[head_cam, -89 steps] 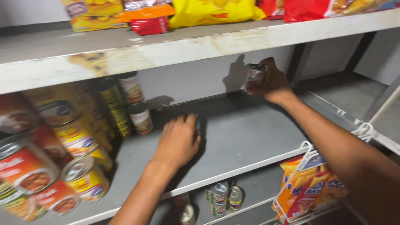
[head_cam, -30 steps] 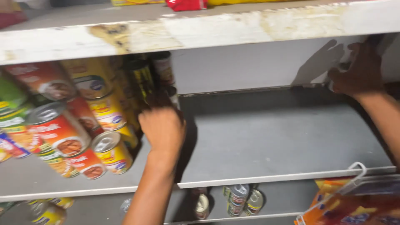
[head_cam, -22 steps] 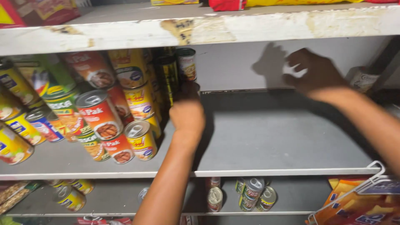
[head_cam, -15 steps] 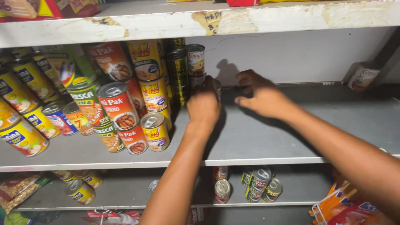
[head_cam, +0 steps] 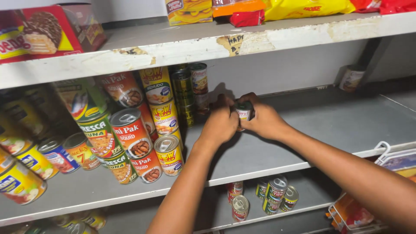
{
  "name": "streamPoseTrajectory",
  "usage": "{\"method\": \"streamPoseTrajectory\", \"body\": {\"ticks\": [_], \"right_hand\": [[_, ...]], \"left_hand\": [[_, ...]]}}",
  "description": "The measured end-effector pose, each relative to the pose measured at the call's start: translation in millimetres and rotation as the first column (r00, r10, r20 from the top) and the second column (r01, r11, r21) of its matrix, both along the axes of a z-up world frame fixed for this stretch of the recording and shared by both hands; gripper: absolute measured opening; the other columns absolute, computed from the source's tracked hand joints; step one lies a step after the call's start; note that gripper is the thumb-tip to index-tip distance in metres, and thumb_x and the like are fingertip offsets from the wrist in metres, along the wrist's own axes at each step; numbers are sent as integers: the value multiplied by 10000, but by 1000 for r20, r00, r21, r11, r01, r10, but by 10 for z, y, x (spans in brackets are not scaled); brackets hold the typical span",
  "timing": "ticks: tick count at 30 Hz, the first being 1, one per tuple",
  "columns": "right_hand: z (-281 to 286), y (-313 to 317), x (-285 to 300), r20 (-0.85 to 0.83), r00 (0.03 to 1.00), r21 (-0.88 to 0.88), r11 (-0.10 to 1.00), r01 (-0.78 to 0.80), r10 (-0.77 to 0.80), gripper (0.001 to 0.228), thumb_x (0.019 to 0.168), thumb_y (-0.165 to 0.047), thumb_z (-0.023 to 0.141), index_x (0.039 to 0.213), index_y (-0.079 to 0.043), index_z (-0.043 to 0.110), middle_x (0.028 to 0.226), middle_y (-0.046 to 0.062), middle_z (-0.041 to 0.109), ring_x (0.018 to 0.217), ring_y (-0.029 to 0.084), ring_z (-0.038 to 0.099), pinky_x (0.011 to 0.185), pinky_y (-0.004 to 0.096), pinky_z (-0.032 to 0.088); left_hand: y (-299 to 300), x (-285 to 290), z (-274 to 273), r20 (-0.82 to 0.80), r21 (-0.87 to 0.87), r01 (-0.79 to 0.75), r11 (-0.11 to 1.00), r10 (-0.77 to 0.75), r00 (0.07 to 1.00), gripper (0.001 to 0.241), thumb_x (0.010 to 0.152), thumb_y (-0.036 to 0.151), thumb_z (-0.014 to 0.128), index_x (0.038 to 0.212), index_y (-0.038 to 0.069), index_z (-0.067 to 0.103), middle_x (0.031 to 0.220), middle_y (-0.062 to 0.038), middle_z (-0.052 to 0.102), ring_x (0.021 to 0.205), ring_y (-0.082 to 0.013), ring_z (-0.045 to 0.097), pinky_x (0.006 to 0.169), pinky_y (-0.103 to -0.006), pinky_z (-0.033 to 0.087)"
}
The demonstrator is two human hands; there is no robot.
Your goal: Organizing and rearranging various canned goods on grocery store shelves.
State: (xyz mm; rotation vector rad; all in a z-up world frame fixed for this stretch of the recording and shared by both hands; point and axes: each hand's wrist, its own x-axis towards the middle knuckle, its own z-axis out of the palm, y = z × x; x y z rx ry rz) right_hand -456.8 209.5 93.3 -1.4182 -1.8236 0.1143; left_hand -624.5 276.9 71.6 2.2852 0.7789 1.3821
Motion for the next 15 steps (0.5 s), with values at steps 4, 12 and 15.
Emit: {"method": "streamPoseTrajectory", "body": {"ticks": [4, 12, 15], "right_hand": [[23, -71, 179, -5, 1000, 31, 999, 17, -16, 672, 728, -231, 846, 1290, -89, 506, 1044, 170, 738, 953, 294, 755, 802, 396, 586], [258, -178, 1199, 64, 965, 91, 965, 247, -254, 774, 676, -278, 873, 1261, -32, 430, 1033, 190, 712, 940, 313, 736, 809, 392, 584], [280, -218, 1789, -17, 945, 65, 942, 328, -328, 747, 700, -306, 894, 1244, -35, 460, 1072, 188, 702, 963, 296, 741, 852, 381, 577]], "left_hand": [[-200, 7, 27, -39, 9, 20, 1000, -20, 999, 439, 801, 111, 649, 1185, -70, 535, 1138, -342, 627, 1092, -514, 612, 939, -508, 487], [-279, -14, 96, -361, -32, -85, 996, 68, 930, 533, 817, 144, 661, 1316, -12, 557, 1211, -312, 645, 1153, -463, 613, 1022, -498, 467], [-231, 18, 20, -307, 25, -59, 998, 64, 950, 483, 819, 145, 658, 1267, -24, 586, 1201, -313, 656, 1154, -464, 620, 1021, -493, 478]]}}
